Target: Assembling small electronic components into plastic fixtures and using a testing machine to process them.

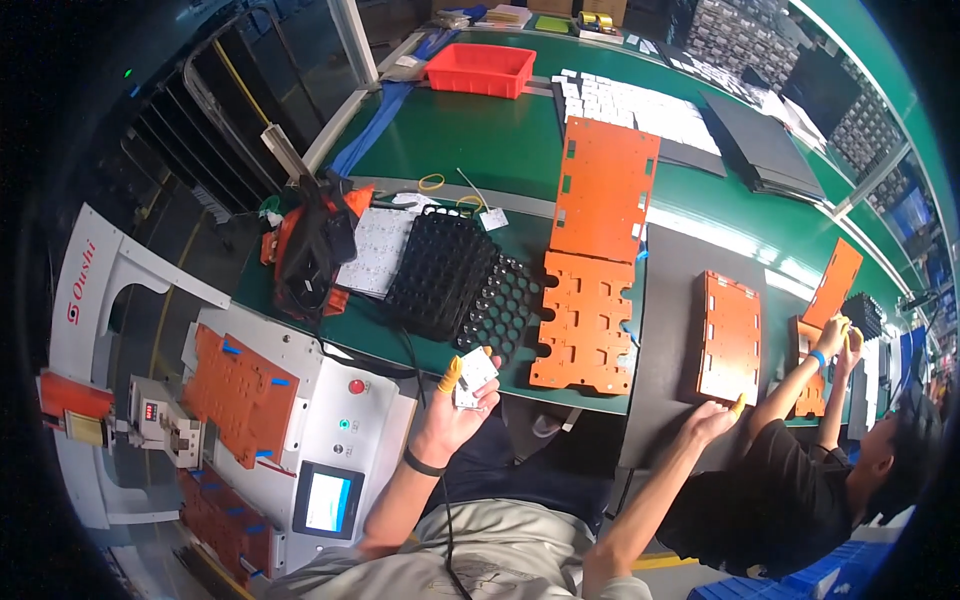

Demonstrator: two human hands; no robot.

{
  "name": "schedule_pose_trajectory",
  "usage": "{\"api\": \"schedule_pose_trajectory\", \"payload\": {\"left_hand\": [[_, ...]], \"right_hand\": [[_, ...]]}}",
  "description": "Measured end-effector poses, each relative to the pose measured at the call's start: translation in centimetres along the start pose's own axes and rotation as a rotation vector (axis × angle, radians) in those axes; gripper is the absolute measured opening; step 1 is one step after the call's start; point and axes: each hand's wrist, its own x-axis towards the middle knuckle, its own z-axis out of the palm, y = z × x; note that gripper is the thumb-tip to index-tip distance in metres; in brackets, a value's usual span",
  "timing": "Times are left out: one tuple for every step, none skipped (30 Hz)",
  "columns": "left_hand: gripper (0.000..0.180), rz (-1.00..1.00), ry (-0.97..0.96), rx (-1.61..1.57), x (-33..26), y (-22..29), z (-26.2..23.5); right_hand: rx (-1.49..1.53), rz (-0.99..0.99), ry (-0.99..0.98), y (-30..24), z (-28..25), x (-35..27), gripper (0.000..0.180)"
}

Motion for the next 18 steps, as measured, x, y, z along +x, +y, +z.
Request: {"api": "schedule_pose_trajectory", "payload": {"left_hand": [[0.058,-0.001,-0.009,0.001,0.2,0.0,-0.1],[0.059,-0.003,-0.019,0.002,0.4,-0.1,-0.2],[0.059,-0.003,-0.015,0.000,0.5,-0.1,-0.4],[0.060,0.007,-0.008,0.027,0.5,-0.2,-0.5],[0.061,0.016,-0.003,0.053,0.6,-0.2,-0.6],[0.061,0.010,-0.009,0.048,0.8,-0.3,-0.9],[0.062,0.023,0.019,0.094,0.7,-0.3,-1.4],[0.063,0.042,0.050,0.140,0.5,-0.1,-1.9],[0.063,0.047,0.076,0.175,0.4,0.1,-1.7],[0.063,0.055,0.075,0.171,0.3,0.3,-1.7],[0.063,0.052,0.072,0.173,0.4,0.4,-1.8],[0.064,0.046,0.072,0.177,0.4,0.5,-1.9],[0.064,0.054,0.076,0.179,0.3,0.7,-1.8],[0.062,0.080,0.091,0.201,0.4,0.8,-1.5],[0.060,0.098,0.102,0.227,0.7,0.8,-1.3],[0.060,0.088,0.093,0.229,0.9,0.6,-1.1],[0.058,0.090,0.090,0.206,1.1,0.7,-1.2],[0.055,0.098,0.094,0.180,1.1,0.7,-1.2]], "right_hand": [[-0.092,0.000,-0.008,-0.2,-0.1,0.1,0.048],[-0.185,-0.003,-0.017,-0.4,-0.1,0.3,0.047],[-0.231,0.005,0.054,-0.7,0.7,-0.8,0.043],[-0.276,0.008,0.122,-1.2,1.9,-1.8,0.038],[-0.459,0.065,0.193,-2.0,1.5,-1.8,0.038],[-0.474,-0.164,0.150,-1.6,3.1,-3.3,0.037],[-0.487,-0.383,0.102,-0.2,5.9,-6.5,0.036],[-0.607,-0.311,-0.137,0.3,11.2,-11.4,0.035],[-0.721,-0.240,-0.375,0.5,16.9,-16.1,0.033],[-0.946,-0.344,-0.709,1.6,20.1,-18.5,0.028],[-0.950,-0.140,-0.924,4.1,21.6,-19.7,0.027],[-0.958,-0.207,-1.119,7.0,23.5,-20.7,0.029],[-1.057,-0.455,-1.269,10.2,25.0,-21.2,0.031],[-1.129,-0.397,-1.382,11.6,26.8,-21.7,0.034],[-1.200,-0.551,-1.424,13.7,27.5,-21.1,0.035],[-1.274,-0.711,-1.454,15.9,27.5,-20.2,0.037],[-1.345,-0.773,-1.424,17.4,27.6,-19.8,0.034],[-1.340,-0.774,-1.429,17.7,28.4,-19.7,0.034]]}}
